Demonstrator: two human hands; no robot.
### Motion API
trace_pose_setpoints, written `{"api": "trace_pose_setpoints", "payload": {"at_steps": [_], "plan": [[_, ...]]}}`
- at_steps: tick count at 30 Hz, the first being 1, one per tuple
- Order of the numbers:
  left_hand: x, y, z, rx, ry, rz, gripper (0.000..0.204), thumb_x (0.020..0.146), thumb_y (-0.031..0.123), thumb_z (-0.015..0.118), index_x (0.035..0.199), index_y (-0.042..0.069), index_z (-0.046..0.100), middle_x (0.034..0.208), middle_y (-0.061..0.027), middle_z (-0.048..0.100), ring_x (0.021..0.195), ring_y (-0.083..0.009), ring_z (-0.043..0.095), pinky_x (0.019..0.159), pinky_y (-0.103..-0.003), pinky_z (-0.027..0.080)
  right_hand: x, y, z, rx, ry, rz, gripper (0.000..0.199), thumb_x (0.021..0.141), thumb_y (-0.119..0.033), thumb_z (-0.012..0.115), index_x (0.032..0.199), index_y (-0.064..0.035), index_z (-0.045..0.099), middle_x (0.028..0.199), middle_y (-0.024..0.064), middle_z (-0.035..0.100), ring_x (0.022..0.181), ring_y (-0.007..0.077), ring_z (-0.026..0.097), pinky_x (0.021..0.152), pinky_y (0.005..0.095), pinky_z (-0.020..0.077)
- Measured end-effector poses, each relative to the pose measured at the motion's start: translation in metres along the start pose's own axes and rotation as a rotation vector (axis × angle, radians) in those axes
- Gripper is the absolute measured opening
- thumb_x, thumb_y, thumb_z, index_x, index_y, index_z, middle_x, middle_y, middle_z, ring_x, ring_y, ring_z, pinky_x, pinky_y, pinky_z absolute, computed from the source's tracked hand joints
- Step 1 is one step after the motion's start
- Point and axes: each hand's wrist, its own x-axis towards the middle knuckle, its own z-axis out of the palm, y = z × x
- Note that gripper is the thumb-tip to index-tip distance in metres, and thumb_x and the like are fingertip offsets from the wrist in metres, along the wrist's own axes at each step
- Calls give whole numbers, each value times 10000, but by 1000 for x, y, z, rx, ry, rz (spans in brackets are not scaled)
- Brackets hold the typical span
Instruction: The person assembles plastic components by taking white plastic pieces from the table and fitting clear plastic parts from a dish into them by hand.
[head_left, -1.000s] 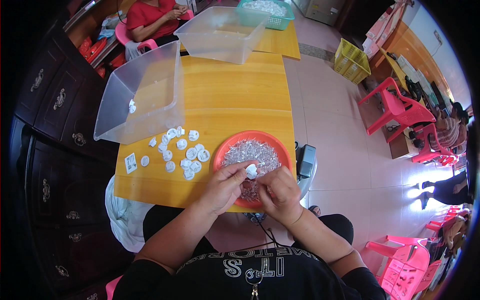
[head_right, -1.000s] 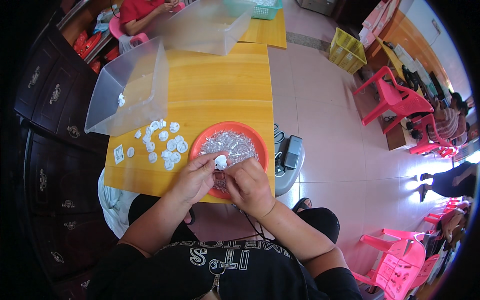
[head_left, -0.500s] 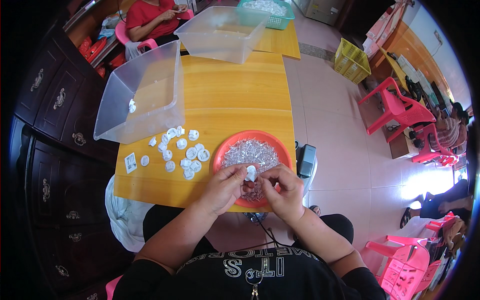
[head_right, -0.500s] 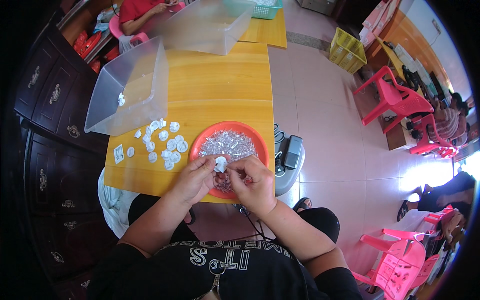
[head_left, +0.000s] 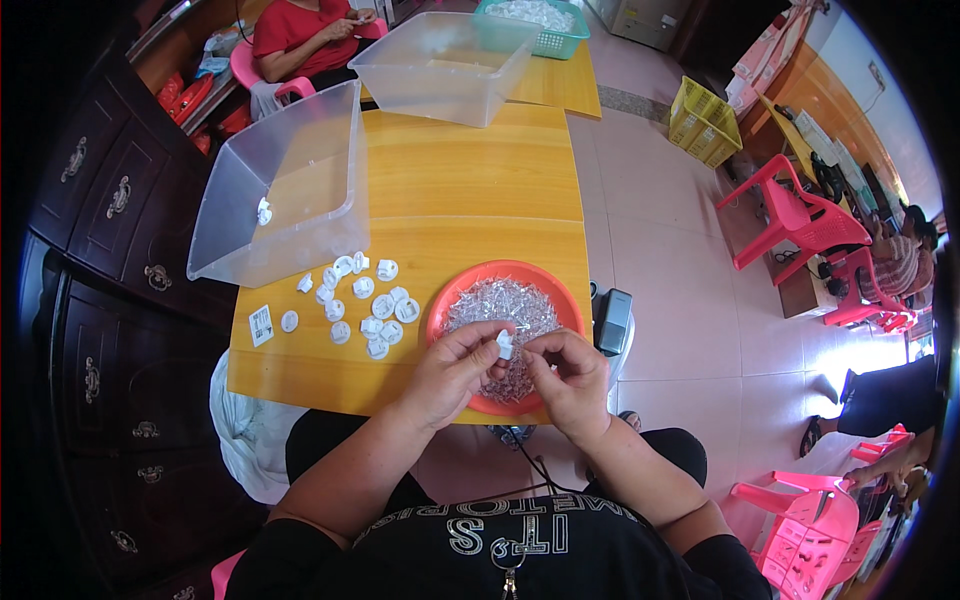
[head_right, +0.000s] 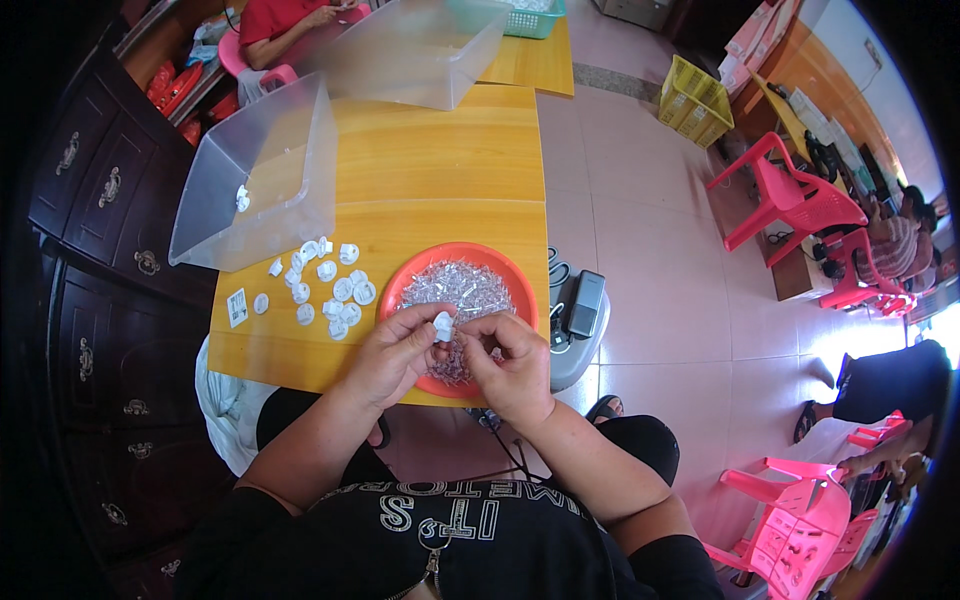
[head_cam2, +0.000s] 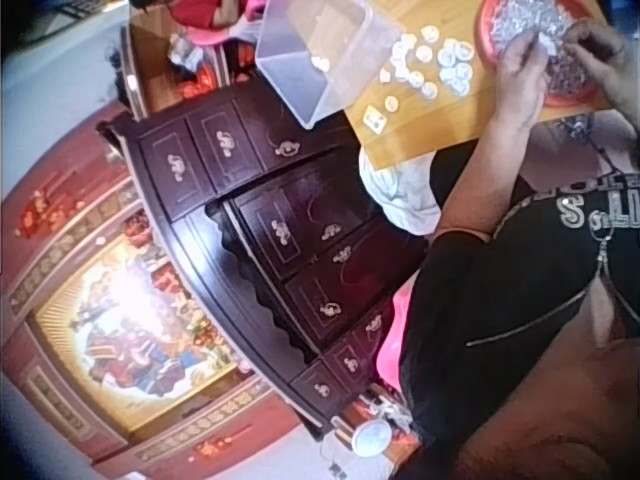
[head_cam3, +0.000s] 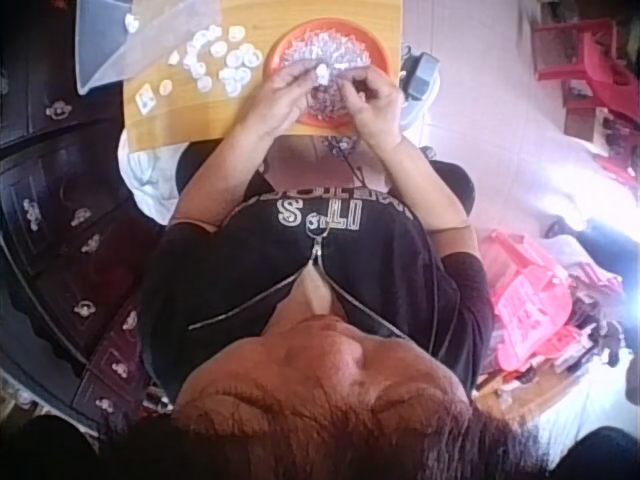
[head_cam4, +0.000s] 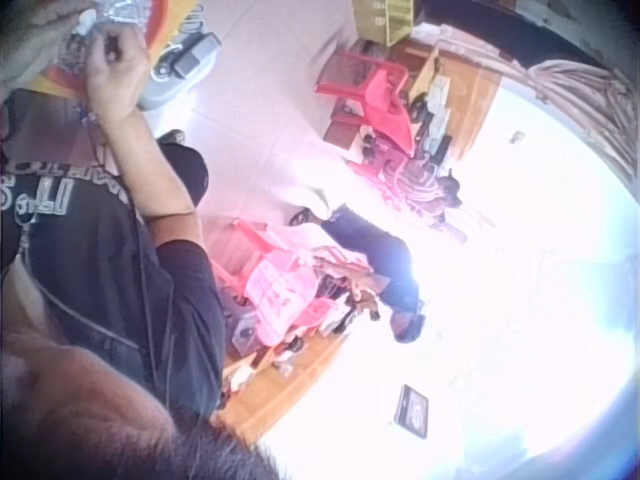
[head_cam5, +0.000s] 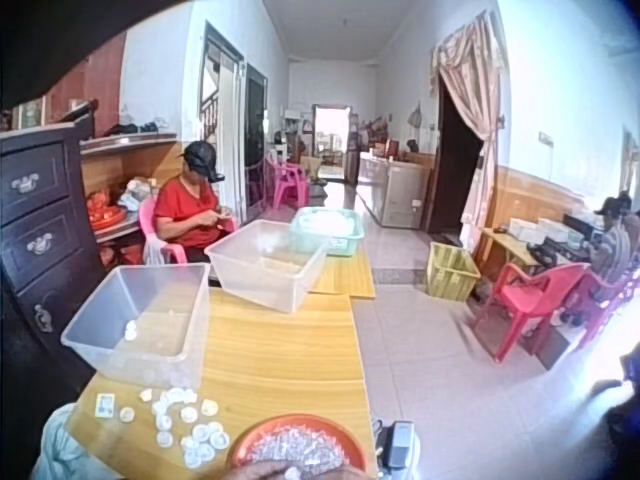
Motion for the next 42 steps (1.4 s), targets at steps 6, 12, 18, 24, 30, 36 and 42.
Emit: {"api": "trace_pose_setpoints", "payload": {"at_steps": [6, 12, 18, 24, 30, 36, 42], "plan": [[-1, 1, 0, -29, -12, -11, 310, 998, 131, 526, 1284, 14, 547, 1122, -47, 593, 957, -126, 566, 832, -289, 480, 5, 0, -3, -253, 34, -388, 145, 747, 94, 669, 852, -1, 637, 810, 111, 646, 726, 212, 629, 653, 289, 496], [-1, -2, -5, -42, -32, -53, 300, 997, 143, 532, 1270, 18, 553, 1123, -46, 599, 985, -135, 575, 819, -298, 493, 5, -2, -2, -293, 32, -487, 166, 715, 105, 673, 833, -6, 635, 809, 115, 653, 729, 234, 629, 652, 306, 500], [0, -2, -6, -36, -31, -62, 303, 994, 138, 536, 1267, 8, 548, 1115, -71, 601, 973, -145, 582, 832, -301, 497, 4, -1, -2, -268, -50, -416, 134, 778, 81, 672, 883, 1, 650, 816, 101, 663, 744, 196, 630, 675, 287, 505], [-1, 2, -6, -48, -39, -17, 317, 979, 128, 563, 1253, -30, 549, 1110, -83, 610, 973, -152, 586, 825, -297, 498, -1, 5, -4, 252, -137, 114, 90, 871, 31, 665, 953, 11, 635, 913, 43, 661, 815, 101, 603, 745, 251, 502], [-3, 5, -7, -88, -59, -36, 302, 962, 108, 584, 1231, -30, 567, 1104, -88, 619, 956, -151, 591, 817, -290, 496, 6, 7, -10, 150, -248, -9, 70, 827, 33, 698, 857, 0, 644, 864, 52, 631, 810, 125, 596, 731, 251, 481], [-3, 9, -5, -49, -92, -19, 285, 929, 68, 621, 1198, -22, 590, 1054, -82, 635, 903, -138, 596, 802, -266, 494, 3, 5, -8, 50, -203, -70, 72, 809, 47, 697, 823, 1, 643, 843, 54, 616, 767, 129, 579, 667, 249, 462], [-3, 15, 3, 130, -67, 27, 288, 911, 65, 648, 1184, -15, 601, 1016, -67, 647, 870, -118, 594, 794, -256, 495, 0, 7, -7, 6, -153, -123, 79, 809, 46, 701, 841, 4, 642, 845, 57, 614, 716, 101, 560, 614, 224, 439]]}}
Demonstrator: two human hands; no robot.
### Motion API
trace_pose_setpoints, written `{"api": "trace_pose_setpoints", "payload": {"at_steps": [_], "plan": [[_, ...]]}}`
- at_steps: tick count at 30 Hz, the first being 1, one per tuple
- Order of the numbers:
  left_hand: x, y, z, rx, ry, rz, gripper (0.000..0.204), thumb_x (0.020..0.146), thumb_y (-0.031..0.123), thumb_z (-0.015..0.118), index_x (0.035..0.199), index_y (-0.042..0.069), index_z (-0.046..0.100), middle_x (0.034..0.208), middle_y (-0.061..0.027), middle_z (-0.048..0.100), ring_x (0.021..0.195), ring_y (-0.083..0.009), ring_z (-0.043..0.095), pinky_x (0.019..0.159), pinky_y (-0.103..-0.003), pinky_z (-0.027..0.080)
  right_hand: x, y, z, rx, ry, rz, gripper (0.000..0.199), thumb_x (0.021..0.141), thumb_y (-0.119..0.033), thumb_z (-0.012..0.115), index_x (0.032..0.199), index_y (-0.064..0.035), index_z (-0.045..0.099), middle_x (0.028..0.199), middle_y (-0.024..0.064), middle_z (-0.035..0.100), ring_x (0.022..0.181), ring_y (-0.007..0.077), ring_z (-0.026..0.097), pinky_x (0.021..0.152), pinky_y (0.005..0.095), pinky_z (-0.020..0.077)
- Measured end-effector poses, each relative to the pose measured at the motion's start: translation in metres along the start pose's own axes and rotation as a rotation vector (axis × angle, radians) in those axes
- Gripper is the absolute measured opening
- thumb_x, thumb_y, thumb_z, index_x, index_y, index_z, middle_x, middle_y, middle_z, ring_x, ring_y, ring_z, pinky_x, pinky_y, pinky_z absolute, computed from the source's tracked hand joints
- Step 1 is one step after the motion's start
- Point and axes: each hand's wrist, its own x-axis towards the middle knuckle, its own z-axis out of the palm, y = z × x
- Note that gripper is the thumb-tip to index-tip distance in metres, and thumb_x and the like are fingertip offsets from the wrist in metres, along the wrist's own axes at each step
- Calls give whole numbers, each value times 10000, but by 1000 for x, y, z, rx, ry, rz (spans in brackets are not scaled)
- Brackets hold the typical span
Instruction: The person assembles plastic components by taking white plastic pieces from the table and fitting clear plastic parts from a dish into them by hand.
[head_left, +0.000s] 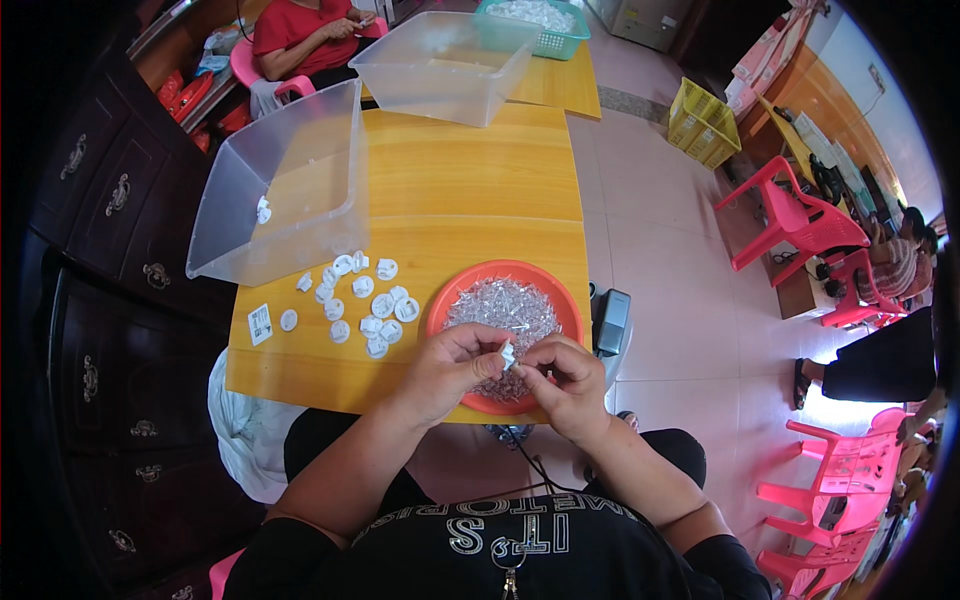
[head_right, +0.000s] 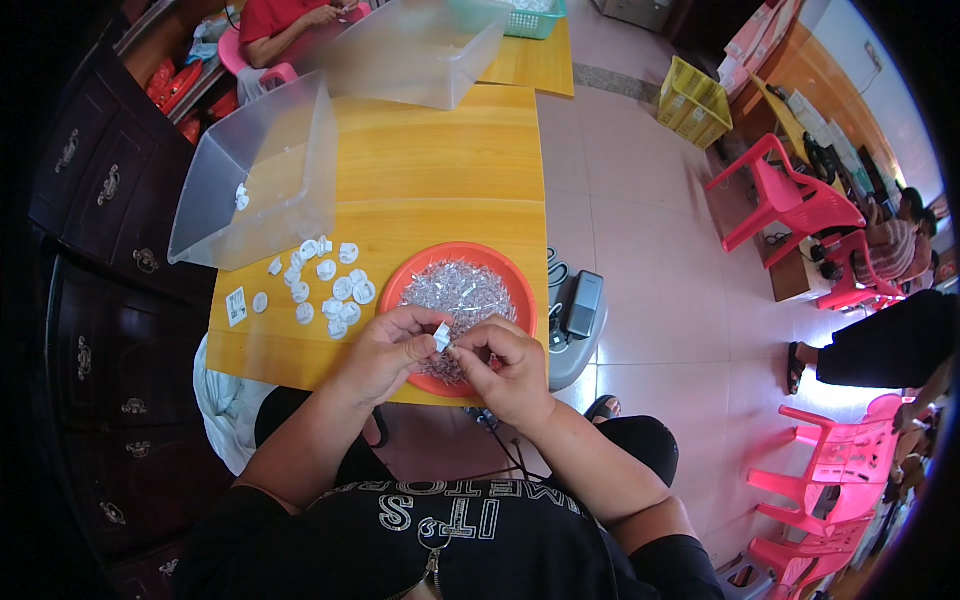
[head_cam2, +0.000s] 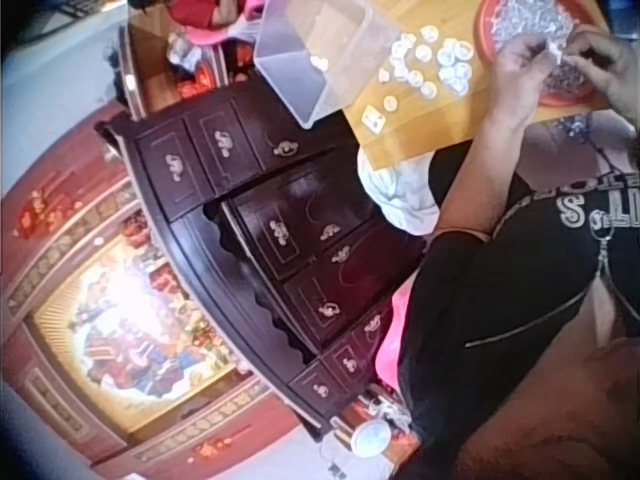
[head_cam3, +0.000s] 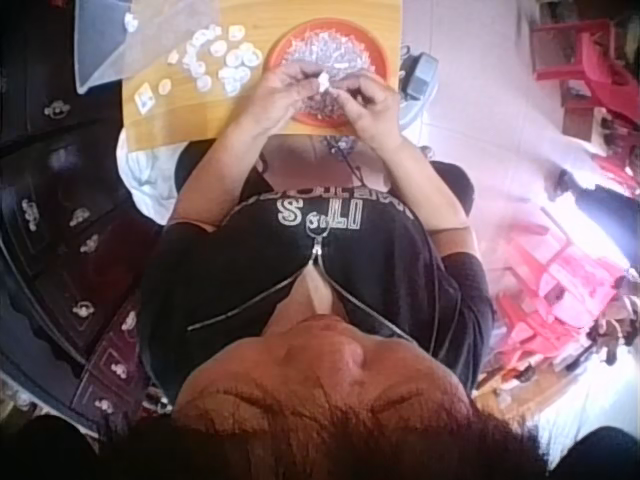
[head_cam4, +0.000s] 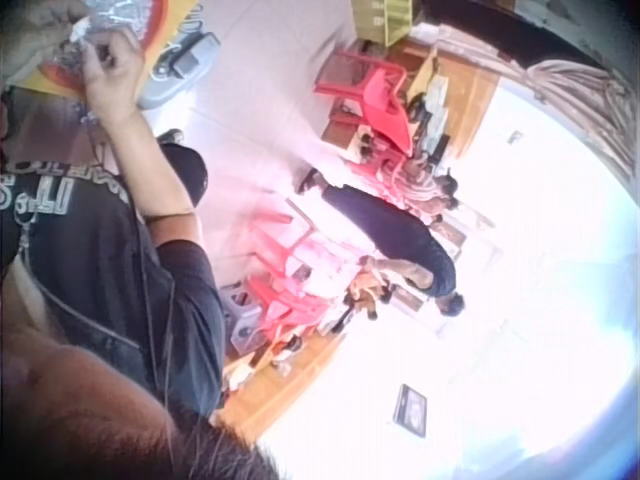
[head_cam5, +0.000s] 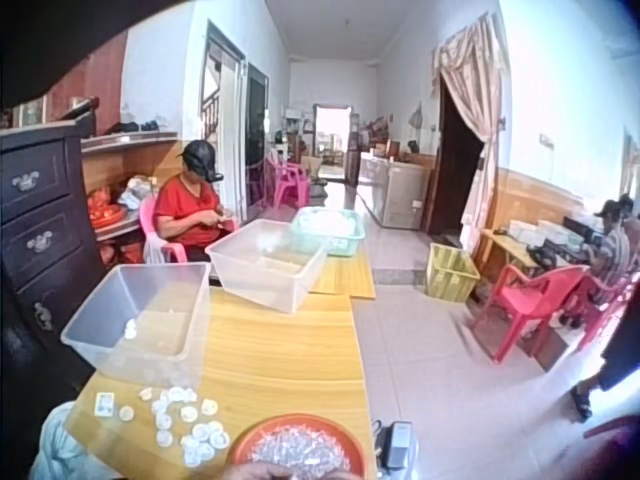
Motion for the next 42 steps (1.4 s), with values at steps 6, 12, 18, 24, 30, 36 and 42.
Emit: {"api": "trace_pose_setpoints", "payload": {"at_steps": [6, 12, 18, 24, 30, 36, 42], "plan": [[0, -2, -3, 71, 42, 13, 287, 911, 71, 651, 1182, -8, 599, 1034, -66, 647, 905, -115, 596, 807, -249, 491, -2, 3, 7, 72, 71, 110, 69, 824, -4, 708, 878, -11, 665, 797, 42, 623, 703, 99, 583, 615, 235, 465], [2, -8, -4, 66, 31, 45, 292, 916, 72, 647, 1193, -5, 597, 1050, -69, 641, 919, -110, 593, 832, -252, 490, -6, 10, 12, 141, 104, 162, 54, 852, -5, 690, 897, -5, 661, 781, 23, 635, 702, 71, 579, 612, 224, 467], [0, -7, 3, 427, 98, 202, 321, 855, -17, 684, 1169, 9, 619, 1028, -45, 633, 898, -119, 609, 788, -256, 518, -4, -1, 9, -68, 82, 147, 48, 832, 4, 693, 852, 4, 650, 737, 48, 630, 655, 95, 589, 584, 234, 466], [-1, -6, 8, 783, 109, 423, 320, 849, -40, 677, 1160, 10, 622, 993, -26, 619, 901, -102, 602, 781, -249, 516, -5, -4, 9, -168, 112, 123, 47, 820, 7, 695, 849, -2, 659, 745, 72, 638, 644, 121, 595, 577, 248, 469], [1, -10, -1, 260, 111, 161, 306, 899, 4, 648, 1201, -3, 599, 1041, -27, 621, 951, -92, 587, 856, -239, 488, -2, -8, 8, -161, 100, 19, 98, 795, 8, 710, 886, -9, 678, 726, 92, 634, 658, 177, 609, 592, 279, 478], [0, -9, -1, 275, 88, 156, 305, 906, 15, 645, 1207, -8, 601, 1034, -23, 625, 963, -88, 582, 866, -234, 484, 0, -5, 8, -294, 125, -199, 113, 765, 35, 704, 868, 1, 675, 731, 114, 630, 649, 240, 603, 582, 316, 477], [0, -11, -2, 229, 56, 131, 305, 910, 25, 647, 1208, -13, 599, 1051, -37, 632, 975, -91, 583, 874, -236, 482, -1, -5, 8, -311, 144, -231, 122, 749, 52, 706, 857, 4, 676, 719, 114, 627, 647, 246, 602, 586, 320, 481]]}}
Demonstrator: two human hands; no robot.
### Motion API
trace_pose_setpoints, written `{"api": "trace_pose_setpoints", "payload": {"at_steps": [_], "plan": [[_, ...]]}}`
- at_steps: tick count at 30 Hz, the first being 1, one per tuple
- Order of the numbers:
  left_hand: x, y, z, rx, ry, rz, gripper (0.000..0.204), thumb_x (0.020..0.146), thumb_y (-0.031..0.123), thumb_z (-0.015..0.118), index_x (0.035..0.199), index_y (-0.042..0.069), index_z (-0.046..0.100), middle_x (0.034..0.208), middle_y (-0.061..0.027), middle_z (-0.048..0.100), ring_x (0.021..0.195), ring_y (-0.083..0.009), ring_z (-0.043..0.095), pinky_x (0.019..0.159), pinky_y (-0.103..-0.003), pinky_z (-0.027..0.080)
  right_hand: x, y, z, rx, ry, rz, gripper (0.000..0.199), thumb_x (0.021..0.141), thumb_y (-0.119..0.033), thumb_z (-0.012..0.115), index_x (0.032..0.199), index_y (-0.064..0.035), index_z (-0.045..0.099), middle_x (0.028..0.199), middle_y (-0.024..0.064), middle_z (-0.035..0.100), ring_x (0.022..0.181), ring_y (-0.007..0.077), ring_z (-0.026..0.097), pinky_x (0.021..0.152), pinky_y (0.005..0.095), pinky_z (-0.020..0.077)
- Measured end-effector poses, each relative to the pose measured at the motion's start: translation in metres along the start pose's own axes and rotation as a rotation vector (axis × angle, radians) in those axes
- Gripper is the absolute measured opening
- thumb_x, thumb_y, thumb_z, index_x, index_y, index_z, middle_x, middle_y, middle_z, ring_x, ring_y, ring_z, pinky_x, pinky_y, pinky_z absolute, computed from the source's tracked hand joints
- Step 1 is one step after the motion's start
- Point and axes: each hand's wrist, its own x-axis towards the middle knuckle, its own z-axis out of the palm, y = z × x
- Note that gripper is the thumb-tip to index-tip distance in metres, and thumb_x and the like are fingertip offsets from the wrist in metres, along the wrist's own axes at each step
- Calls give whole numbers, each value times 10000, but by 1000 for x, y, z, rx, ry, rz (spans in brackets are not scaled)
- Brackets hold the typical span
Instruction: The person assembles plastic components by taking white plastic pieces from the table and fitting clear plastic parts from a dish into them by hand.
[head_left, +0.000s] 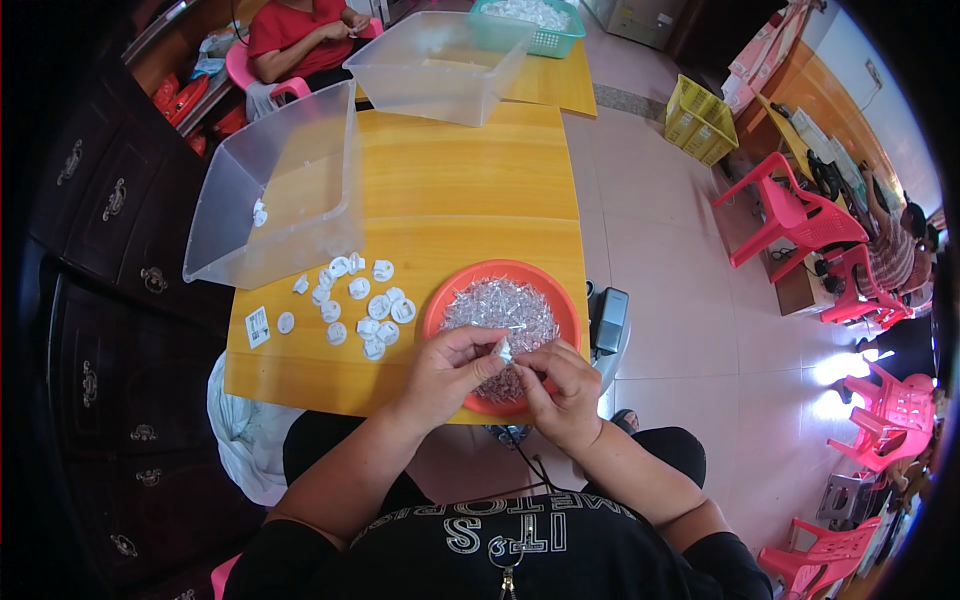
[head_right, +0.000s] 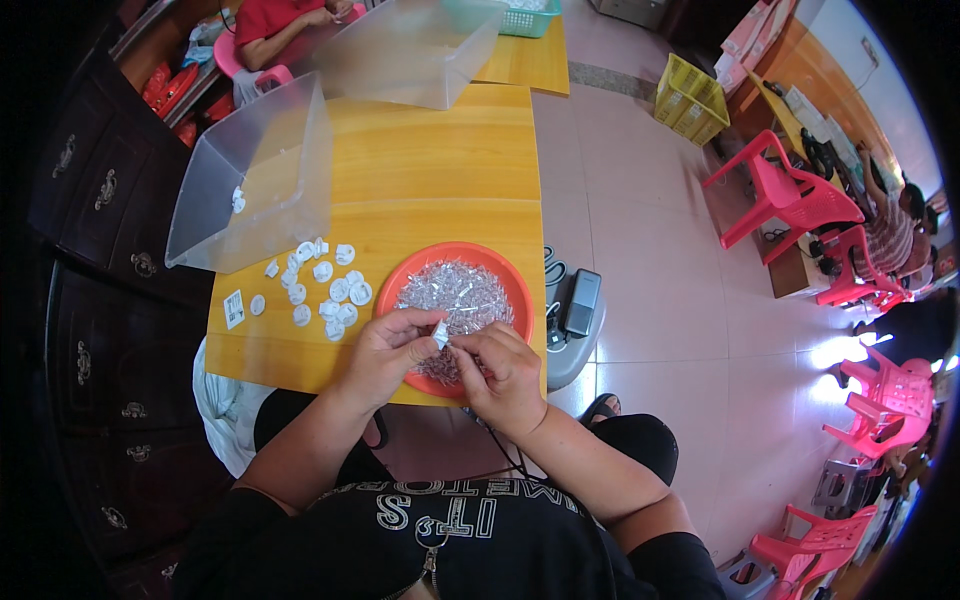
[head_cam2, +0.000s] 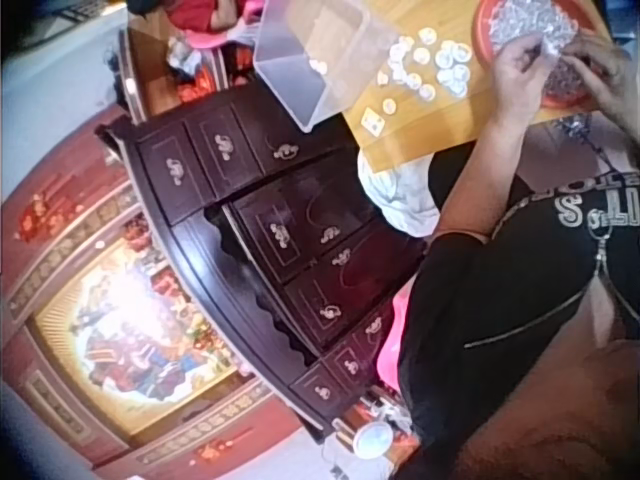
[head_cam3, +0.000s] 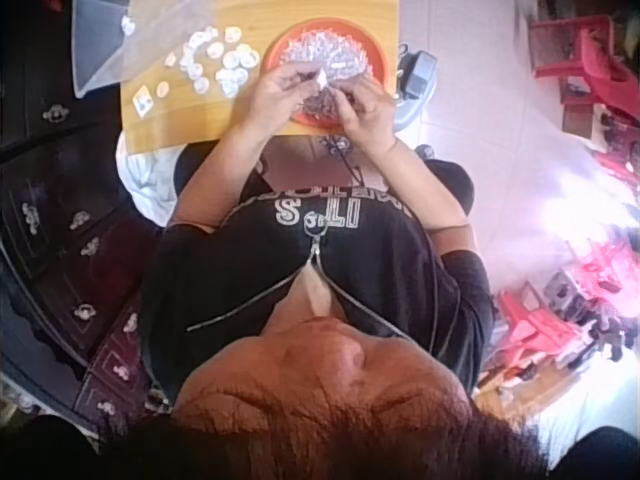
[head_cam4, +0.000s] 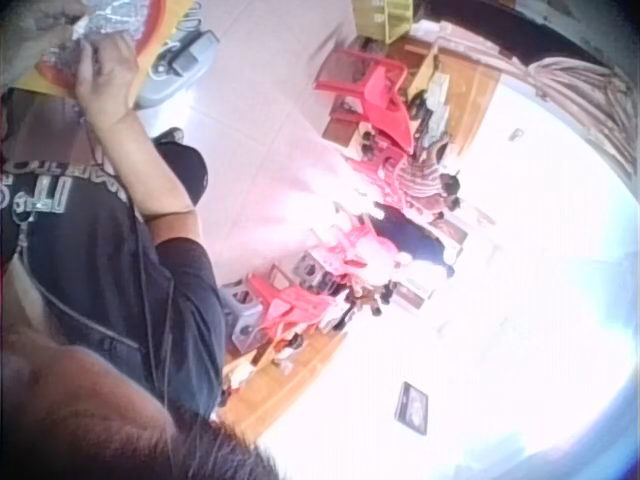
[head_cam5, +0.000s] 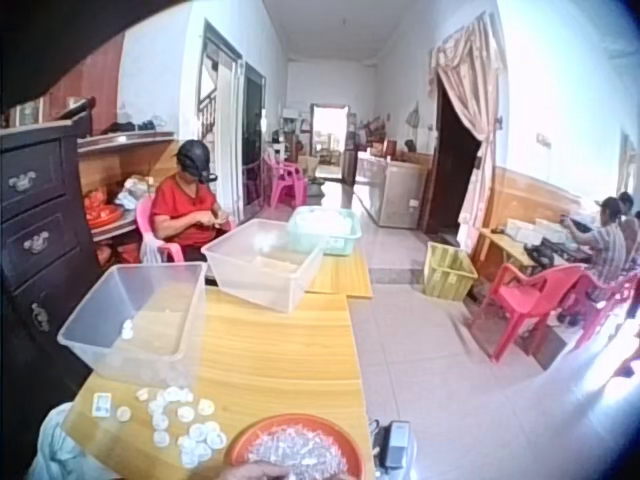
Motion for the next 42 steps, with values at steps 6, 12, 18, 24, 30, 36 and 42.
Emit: {"api": "trace_pose_setpoints", "payload": {"at_steps": [6, 12, 18, 24, 30, 36, 42], "plan": [[0, -1, 1, -51, -4, -41, 312, 917, 44, 646, 1218, -18, 591, 1067, -41, 632, 977, -102, 586, 875, -236, 480, 1, -2, 0, 7, 6, -11, 118, 748, 53, 705, 853, 7, 676, 715, 114, 625, 643, 250, 600, 584, 322, 480], [2, 19, -4, 257, 144, 184, 308, 909, 31, 642, 1211, -3, 590, 983, -34, 623, 896, -80, 587, 771, -210, 486, 4, 1, 3, 9, -76, 97, 138, 770, 6, 705, 905, 13, 677, 773, 137, 646, 717, 295, 624, 668, 354, 501], [26, 107, -57, 403, 729, 541, 455, 919, 49, 619, 1350, -6, 483, 1078, -95, 638, 970, -119, 612, 834, -221, 485, 1, 27, -4, -167, -128, 64, 184, 762, -20, 702, 942, 6, 671, 841, 155, 653, 799, 328, 623, 725, 393, 512], [39, 131, -85, 549, 953, 532, 509, 913, 66, 628, 1379, -20, 443, 1213, -170, 604, 1094, -221, 602, 936, -285, 468, 0, 29, -4, -342, -243, -26, 142, 758, -68, 695, 890, -26, 661, 843, 125, 617, 816, 317, 590, 739, 405, 504], [13, 56, -63, 765, 453, 237, 291, 841, 120, 711, 1108, 20, 652, 1008, -101, 658, 914, -220, 622, 771, -319, 507, -1, 30, -4, -435, -310, -78, 114, 749, -110, 699, 832, -48, 653, 818, 105, 576, 814, 304, 569, 729, 394, 490], [6, 28, -19, 1341, 50, 263, 365, 743, 144, 766, 1084, 50, 678, 1029, -136, 626, 1007, -325, 579, 892, -407, 475, -2, 37, -2, -380, -279, -75, 114, 728, -69, 715, 818, -43, 650, 787, 108, 583, 790, 302, 584, 711, 393, 501], [9, 25, -24, 1302, -9, 240, 267, 747, 123, 755, 986, 28, 683, 1018, -138, 617, 994, -325, 584, 880, -399, 483, 0, 39, -5, -323, -213, -20, 147, 720, -21, 724, 847, -31, 651, 776, 133, 615, 758, 321, 613, 682, 410, 513]]}}
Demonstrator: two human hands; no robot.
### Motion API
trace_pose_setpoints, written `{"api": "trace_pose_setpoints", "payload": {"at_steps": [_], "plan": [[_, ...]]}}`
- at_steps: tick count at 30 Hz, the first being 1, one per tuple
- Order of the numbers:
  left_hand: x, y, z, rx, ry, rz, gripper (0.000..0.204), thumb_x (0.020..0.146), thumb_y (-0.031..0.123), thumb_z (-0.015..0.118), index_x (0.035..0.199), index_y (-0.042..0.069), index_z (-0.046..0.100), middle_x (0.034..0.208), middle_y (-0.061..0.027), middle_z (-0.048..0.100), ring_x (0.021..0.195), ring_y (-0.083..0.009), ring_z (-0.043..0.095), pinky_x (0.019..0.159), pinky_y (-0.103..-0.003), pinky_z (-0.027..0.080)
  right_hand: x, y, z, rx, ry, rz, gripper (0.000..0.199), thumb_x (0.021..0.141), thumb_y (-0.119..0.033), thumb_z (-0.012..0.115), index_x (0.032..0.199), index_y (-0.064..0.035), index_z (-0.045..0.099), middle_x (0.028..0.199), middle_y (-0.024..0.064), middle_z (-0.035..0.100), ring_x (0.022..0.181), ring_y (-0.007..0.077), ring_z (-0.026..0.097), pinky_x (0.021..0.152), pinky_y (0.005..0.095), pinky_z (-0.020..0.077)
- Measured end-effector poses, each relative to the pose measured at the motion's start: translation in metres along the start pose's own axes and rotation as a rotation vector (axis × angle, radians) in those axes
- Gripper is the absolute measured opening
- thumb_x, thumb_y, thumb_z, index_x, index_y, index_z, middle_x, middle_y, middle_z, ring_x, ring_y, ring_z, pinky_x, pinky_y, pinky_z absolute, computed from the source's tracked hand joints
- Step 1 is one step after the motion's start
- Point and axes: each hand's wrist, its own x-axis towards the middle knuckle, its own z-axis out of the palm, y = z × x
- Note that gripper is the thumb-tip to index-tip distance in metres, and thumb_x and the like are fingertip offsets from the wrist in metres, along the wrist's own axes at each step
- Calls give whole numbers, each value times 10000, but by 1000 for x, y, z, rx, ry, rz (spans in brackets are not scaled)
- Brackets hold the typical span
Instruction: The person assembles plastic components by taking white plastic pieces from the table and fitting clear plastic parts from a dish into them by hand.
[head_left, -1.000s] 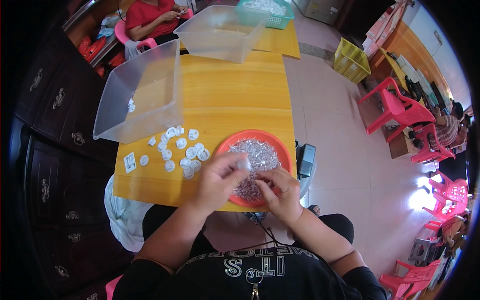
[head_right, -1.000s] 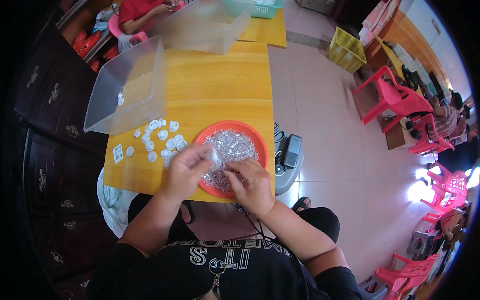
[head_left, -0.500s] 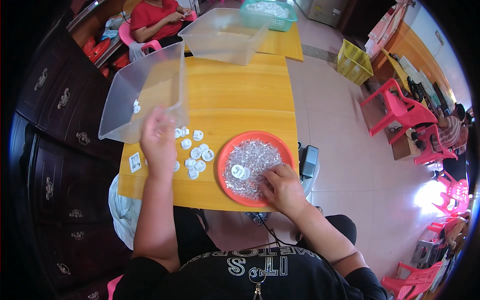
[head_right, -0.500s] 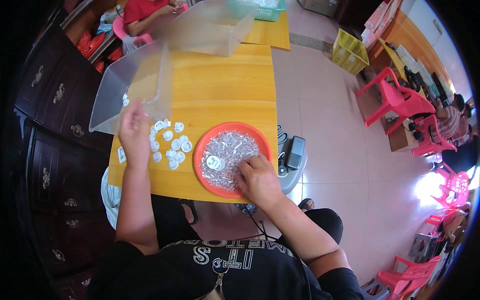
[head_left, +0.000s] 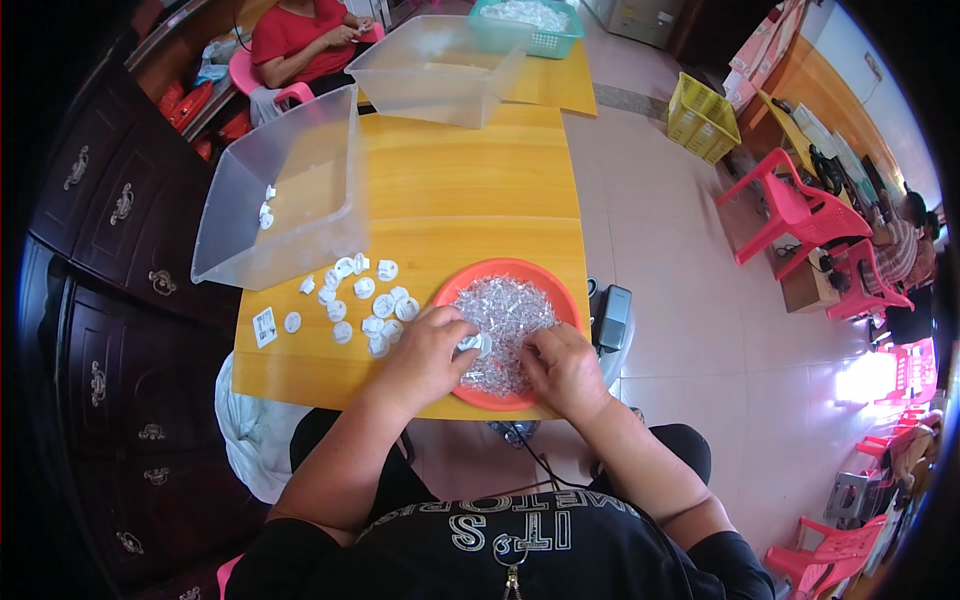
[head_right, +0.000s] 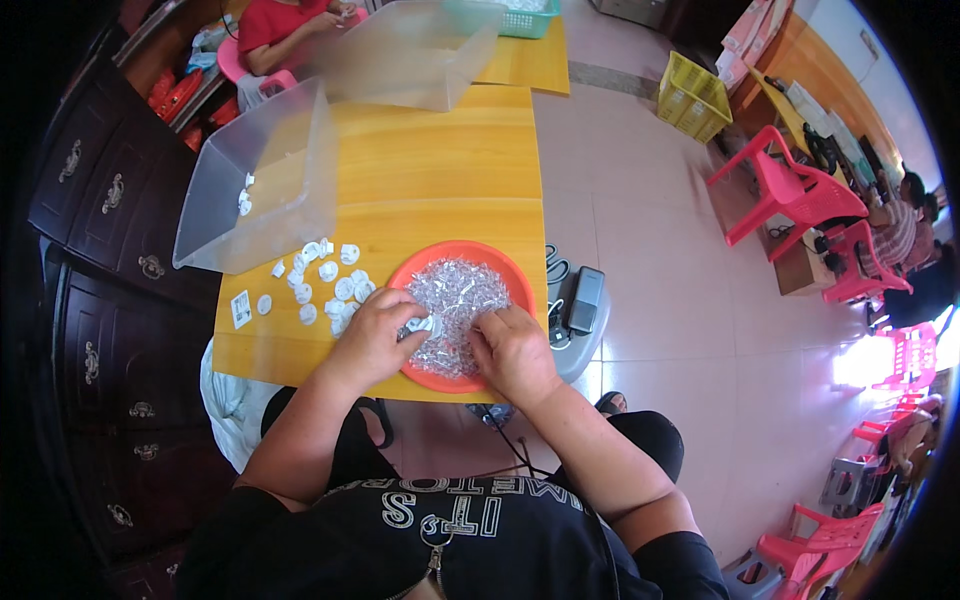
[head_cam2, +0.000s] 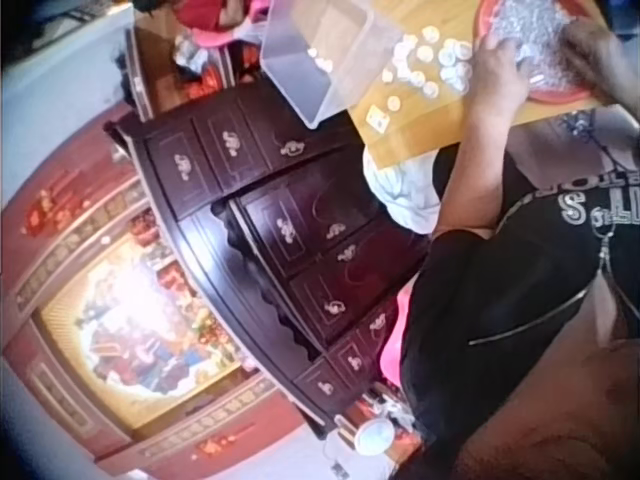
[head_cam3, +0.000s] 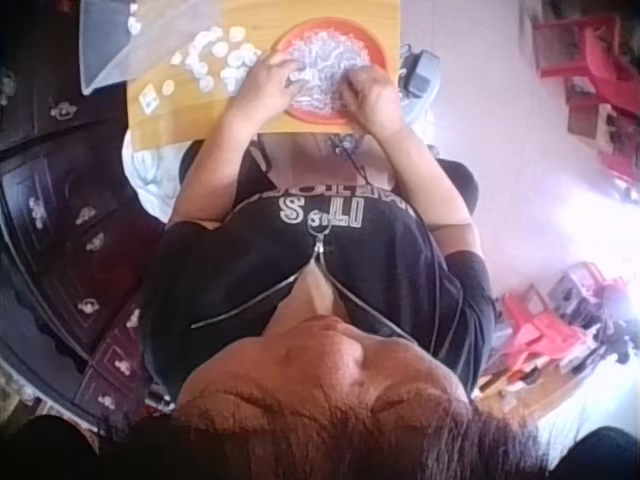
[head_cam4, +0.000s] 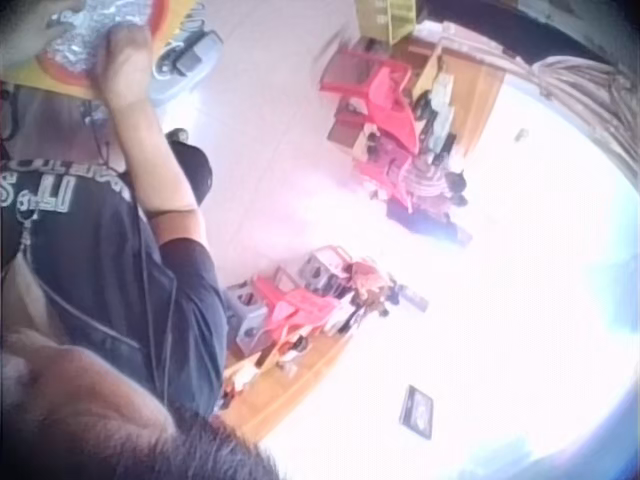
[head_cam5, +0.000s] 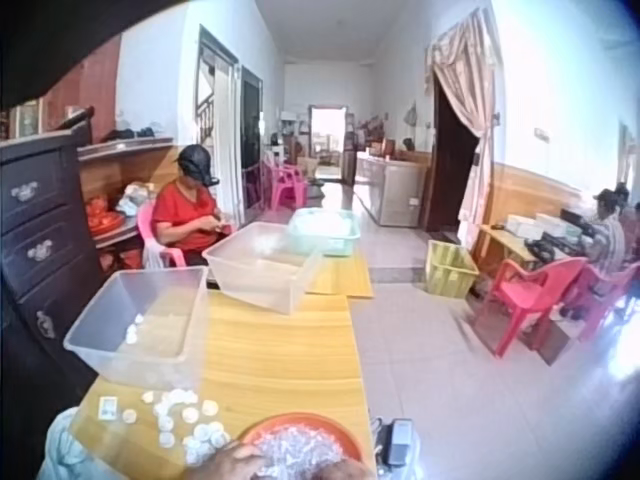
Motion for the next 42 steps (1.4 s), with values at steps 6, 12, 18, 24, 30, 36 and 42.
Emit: {"api": "trace_pose_setpoints", "payload": {"at_steps": [6, 12, 18, 24, 30, 36, 42], "plan": [[1, -5, 4, -55, 70, 62, 185, 796, 106, 734, 943, 7, 681, 937, -133, 653, 868, -284, 630, 799, -352, 509, 2, -1, 1, 107, 48, 49, 143, 738, -1, 686, 876, -19, 653, 796, 154, 629, 784, 334, 621, 709, 410, 517], [0, 5, 7, -788, 244, -336, 169, 918, 172, 656, 942, 5, 667, 844, -75, 674, 726, -145, 621, 708, -249, 483, 2, -2, 0, 250, 88, 189, 128, 788, 37, 670, 907, -6, 649, 824, 109, 651, 749, 205, 649, 681, 302, 519], [-6, 32, 6, -1497, 201, -627, 188, 968, 219, 597, 1030, 44, 623, 922, -38, 655, 785, -116, 612, 682, -232, 474, 5, -7, -5, 448, 98, 356, 99, 816, 28, 686, 899, -8, 647, 805, 51, 639, 706, 100, 594, 631, 247, 492], [-8, 27, 17, -1621, 172, -645, 182, 973, 230, 588, 1016, 56, 611, 933, -37, 650, 800, -122, 620, 690, -235, 483, 3, -3, -1, 434, 86, 347, 75, 830, 3, 700, 874, -6, 641, 795, 46, 641, 680, 87, 583, 613, 235, 481], [-7, 23, 23, -1456, 150, -614, 149, 986, 205, 557, 1012, 65, 600, 923, -45, 657, 799, -146, 635, 679, -244, 479, 4, -3, 2, 466, 96, 342, 94, 858, -27, 695, 831, -1, 608, 788, 40, 643, 637, 85, 582, 584, 236, 481], [-7, 25, 23, -1280, 107, -590, 148, 977, 211, 578, 983, 63, 578, 908, -43, 645, 772, -147, 644, 657, -248, 481, 8, -8, -2, 550, 67, 461, 125, 898, -38, 657, 834, -7, 554, 754, 30, 638, 658, 87, 616, 596, 237, 500], [-3, 26, 27, -1283, 165, -507, 168, 965, 201, 596, 946, 39, 560, 971, -84, 676, 744, -132, 658, 607, -236, 483, 7, -10, -1, 714, 35, 487, 116, 908, -34, 646, 849, -20, 547, 726, 26, 634, 642, 72, 600, 583, 229, 493]]}}
